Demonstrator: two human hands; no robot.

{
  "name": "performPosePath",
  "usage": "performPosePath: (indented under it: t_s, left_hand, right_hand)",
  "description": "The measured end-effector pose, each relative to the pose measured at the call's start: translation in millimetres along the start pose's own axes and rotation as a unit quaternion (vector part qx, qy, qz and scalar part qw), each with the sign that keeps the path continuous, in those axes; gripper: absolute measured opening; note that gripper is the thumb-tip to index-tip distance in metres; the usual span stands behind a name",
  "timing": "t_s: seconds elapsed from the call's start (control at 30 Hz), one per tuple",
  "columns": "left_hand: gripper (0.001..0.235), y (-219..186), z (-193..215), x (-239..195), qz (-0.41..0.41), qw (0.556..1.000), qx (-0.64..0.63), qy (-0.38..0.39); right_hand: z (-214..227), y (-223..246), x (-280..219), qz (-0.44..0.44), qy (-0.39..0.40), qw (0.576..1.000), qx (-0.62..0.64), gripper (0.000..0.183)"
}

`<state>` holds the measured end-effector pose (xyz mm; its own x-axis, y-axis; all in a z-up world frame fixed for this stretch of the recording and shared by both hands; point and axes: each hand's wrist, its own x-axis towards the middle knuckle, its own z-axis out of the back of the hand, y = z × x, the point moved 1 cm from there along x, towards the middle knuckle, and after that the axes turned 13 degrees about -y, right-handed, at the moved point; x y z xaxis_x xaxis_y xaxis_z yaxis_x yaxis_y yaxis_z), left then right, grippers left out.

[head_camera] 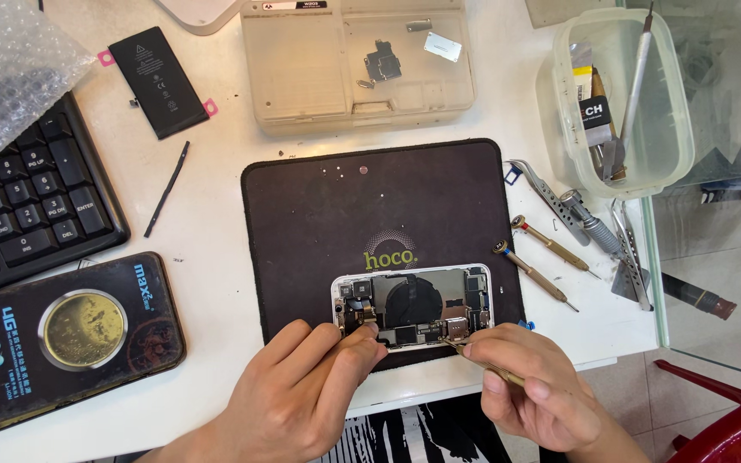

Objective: The person disassembles a smartphone on a workbench, using a screwdriver to remove screws and tweezers to handle small components. They remove the camera module and other internal parts, placing them on the mat and in a parts tray.

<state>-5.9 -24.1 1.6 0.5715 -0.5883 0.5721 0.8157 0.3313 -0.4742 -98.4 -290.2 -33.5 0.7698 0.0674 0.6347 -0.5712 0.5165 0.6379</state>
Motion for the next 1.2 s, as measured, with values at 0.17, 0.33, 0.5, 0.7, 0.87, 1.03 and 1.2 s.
performPosePath:
  t_s: [0.17,0.33,0.5,0.7,0.87,1.03,1.2]
  left_hand:
    - [0.023,0.2,-0.6,-0.7,0.003,1.000,0.001,0.009]
    - [0.023,0.7,-0.2,-1.0,-0.003,1.000,-0.001,-0.006]
    - [0.023,1.6,-0.7,-2.8,-0.008,1.000,0.005,-0.003]
    - [0.020,1.7,-1.5,-3.6,-0.008,1.000,0.001,-0.012]
    - [0.019,0.5,-2.2,-3.1,-0.012,1.000,0.006,-0.028]
    - [0.018,0.3,-2.5,-3.4,-0.016,0.999,0.013,-0.032]
    - [0.017,0.1,-3.1,-4.0,-0.004,1.000,0.002,-0.024]
  right_hand:
    - [-2.8,1.6,3.6,0.010,0.000,1.000,-0.018,0.063]
    - [-4.4,1.6,6.8,0.028,-0.009,0.999,-0.025,0.061]
    - [-4.3,-2.0,16.3,0.028,0.008,1.000,0.005,0.058]
    - [3.5,9.0,38.8,-0.005,0.034,0.999,0.026,0.046]
    - [3.8,19.5,55.4,-0.025,0.031,0.995,0.089,0.028]
    - [7.9,26.2,58.8,-0.064,0.071,0.993,0.074,0.028]
    - [7.6,24.9,52.3,-0.057,0.058,0.996,0.045,0.032]
